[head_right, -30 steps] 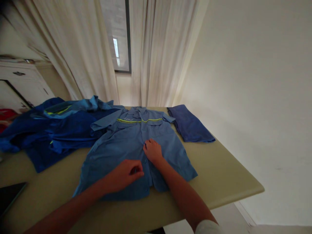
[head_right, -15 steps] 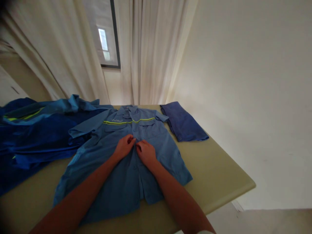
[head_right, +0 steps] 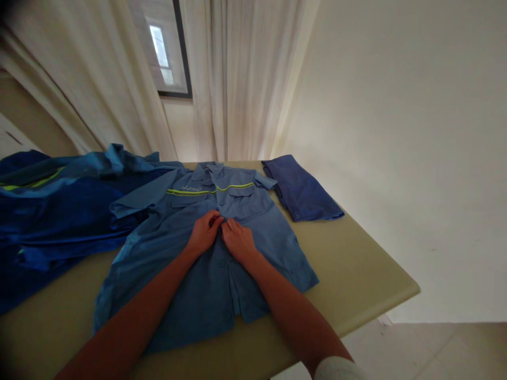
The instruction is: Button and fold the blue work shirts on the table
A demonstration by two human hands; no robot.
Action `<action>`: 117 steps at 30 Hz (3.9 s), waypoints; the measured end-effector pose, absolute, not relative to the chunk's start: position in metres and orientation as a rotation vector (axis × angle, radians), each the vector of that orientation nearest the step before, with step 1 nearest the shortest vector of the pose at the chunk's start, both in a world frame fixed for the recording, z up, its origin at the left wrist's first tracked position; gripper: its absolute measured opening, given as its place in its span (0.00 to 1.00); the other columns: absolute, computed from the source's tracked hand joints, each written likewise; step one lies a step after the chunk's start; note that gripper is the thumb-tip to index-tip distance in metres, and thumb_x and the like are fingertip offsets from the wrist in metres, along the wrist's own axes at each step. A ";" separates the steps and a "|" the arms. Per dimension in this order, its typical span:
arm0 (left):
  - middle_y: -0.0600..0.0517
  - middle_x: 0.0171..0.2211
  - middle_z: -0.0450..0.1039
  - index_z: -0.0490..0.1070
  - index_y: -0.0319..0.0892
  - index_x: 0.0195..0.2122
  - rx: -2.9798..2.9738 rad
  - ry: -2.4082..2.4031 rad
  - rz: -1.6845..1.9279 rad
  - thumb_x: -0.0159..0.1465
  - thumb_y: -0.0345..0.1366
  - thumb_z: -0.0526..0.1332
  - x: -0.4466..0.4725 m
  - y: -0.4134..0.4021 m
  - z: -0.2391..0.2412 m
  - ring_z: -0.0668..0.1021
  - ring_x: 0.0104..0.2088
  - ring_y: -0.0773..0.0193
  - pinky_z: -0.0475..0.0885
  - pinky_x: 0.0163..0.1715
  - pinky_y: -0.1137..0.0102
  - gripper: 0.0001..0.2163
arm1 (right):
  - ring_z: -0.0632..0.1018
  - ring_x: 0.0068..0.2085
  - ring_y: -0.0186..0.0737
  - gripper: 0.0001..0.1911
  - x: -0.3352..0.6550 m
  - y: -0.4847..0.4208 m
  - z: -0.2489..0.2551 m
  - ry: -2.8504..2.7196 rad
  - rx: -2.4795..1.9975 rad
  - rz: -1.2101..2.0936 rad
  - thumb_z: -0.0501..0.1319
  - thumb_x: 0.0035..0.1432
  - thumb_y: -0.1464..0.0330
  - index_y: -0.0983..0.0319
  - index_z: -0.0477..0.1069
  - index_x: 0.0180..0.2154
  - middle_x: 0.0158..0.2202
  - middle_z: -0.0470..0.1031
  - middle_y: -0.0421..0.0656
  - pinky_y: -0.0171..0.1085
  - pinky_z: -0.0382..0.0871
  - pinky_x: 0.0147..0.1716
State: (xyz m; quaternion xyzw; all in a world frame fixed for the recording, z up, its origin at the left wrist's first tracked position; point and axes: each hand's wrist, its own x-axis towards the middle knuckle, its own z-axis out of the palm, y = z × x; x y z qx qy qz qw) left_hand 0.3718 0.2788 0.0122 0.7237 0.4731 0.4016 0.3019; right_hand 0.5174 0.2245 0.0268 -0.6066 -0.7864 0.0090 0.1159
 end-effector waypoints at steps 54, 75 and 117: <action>0.47 0.45 0.83 0.77 0.44 0.47 1.584 1.744 1.110 0.71 0.40 0.58 0.385 0.334 0.013 0.83 0.44 0.56 0.74 0.47 0.65 0.10 | 0.77 0.43 0.45 0.12 0.518 0.319 0.020 -2.199 -1.582 -0.215 0.58 0.74 0.65 0.60 0.79 0.45 0.41 0.78 0.48 0.39 0.66 0.46; 0.49 0.40 0.83 0.79 0.43 0.42 1.588 1.347 1.325 0.66 0.35 0.62 0.380 0.349 -0.005 0.82 0.39 0.59 0.76 0.45 0.65 0.07 | 0.77 0.40 0.41 0.10 0.523 0.325 0.011 -2.034 -1.570 0.016 0.60 0.73 0.66 0.61 0.78 0.40 0.39 0.78 0.44 0.35 0.67 0.41; 0.74 0.58 0.75 0.70 0.84 0.57 2.159 1.708 0.524 0.60 0.43 0.56 0.100 0.034 -0.059 0.78 0.59 0.49 0.71 0.65 0.48 0.27 | 0.81 0.40 0.56 0.23 0.713 0.117 0.031 -1.613 -2.289 0.039 0.58 0.63 0.50 0.59 0.72 0.50 0.39 0.79 0.53 0.49 0.74 0.42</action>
